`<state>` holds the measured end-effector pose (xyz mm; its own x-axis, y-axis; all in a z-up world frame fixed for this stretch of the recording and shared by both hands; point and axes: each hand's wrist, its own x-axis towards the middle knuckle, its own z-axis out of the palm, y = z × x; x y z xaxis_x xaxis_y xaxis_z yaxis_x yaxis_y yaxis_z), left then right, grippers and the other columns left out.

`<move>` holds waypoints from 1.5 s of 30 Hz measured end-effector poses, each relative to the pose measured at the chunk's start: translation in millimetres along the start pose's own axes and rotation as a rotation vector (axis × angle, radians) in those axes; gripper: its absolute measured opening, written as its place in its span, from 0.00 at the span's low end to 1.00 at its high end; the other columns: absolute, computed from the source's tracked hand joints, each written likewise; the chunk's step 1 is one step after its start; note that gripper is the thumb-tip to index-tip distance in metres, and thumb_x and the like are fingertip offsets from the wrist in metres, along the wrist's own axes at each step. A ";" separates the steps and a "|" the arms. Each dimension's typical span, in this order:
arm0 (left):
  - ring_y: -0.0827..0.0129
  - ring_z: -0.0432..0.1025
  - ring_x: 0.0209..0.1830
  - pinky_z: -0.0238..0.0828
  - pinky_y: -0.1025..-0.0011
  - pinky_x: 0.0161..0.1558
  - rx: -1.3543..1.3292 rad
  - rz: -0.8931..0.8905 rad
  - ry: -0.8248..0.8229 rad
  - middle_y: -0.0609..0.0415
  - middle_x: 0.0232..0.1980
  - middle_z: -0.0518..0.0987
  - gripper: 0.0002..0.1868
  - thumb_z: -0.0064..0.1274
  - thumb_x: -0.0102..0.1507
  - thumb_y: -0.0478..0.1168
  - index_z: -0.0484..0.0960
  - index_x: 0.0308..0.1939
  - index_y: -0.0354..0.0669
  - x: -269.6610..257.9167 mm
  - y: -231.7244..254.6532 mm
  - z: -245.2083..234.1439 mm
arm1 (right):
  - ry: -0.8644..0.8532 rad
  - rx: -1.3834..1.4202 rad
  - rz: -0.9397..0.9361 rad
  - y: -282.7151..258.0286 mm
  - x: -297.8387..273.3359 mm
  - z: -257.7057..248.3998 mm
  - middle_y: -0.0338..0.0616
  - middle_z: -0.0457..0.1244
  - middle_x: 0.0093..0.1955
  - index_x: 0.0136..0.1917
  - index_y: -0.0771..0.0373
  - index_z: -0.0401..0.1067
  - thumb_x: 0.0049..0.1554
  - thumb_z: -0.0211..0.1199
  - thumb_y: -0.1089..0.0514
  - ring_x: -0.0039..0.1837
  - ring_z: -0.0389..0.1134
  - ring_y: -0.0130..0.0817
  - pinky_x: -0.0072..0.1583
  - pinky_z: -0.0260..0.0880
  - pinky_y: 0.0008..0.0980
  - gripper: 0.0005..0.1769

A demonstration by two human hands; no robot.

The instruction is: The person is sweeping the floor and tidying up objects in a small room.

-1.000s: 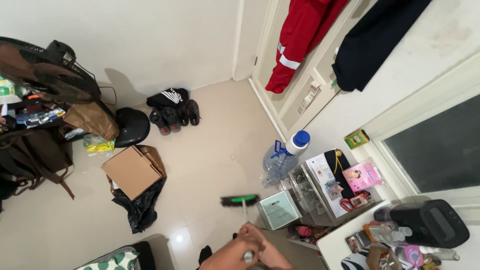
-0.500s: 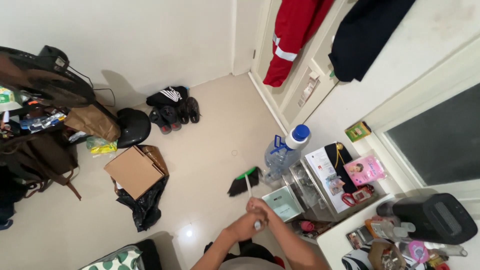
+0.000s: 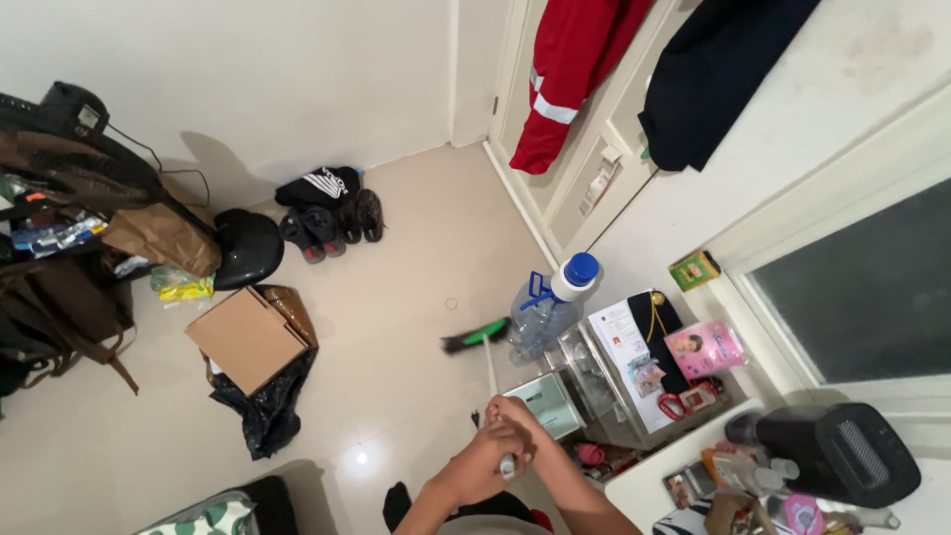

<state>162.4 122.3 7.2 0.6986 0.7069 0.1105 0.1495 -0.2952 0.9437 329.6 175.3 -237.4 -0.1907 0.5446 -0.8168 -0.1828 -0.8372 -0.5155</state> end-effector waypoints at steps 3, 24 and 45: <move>0.55 0.72 0.51 0.55 0.54 0.71 -0.117 -0.050 0.075 0.48 0.43 0.77 0.06 0.55 0.60 0.26 0.73 0.33 0.35 4.2 -10.7 8.7 | -0.028 0.171 0.075 3.3 17.4 -13.9 0.43 0.60 0.29 0.30 0.67 0.63 0.57 0.53 0.63 0.31 0.61 0.32 0.36 0.62 0.33 0.13; 0.55 0.74 0.47 0.60 0.56 0.65 -0.156 -0.084 0.226 0.43 0.42 0.79 0.06 0.53 0.63 0.27 0.81 0.43 0.31 -61.9 44.4 -56.2 | -0.189 0.570 0.321 22.4 -21.2 113.0 0.38 0.57 0.34 0.39 0.66 0.63 0.61 0.51 0.66 0.36 0.59 0.26 0.41 0.64 0.24 0.08; 0.51 0.74 0.50 0.65 0.59 0.60 -0.053 -0.101 0.150 0.44 0.41 0.81 0.03 0.54 0.60 0.31 0.79 0.37 0.34 -83.8 -139.4 -151.2 | -0.574 1.223 0.369 34.5 175.4 158.7 0.33 0.52 0.29 0.33 0.57 0.56 0.60 0.56 0.64 0.31 0.53 0.21 0.37 0.63 0.20 0.16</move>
<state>-22.7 201.4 -86.4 0.5694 0.8202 0.0558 0.1737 -0.1864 0.9670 136.8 250.0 -357.2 -0.7200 0.4993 -0.4819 -0.6940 -0.5228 0.4951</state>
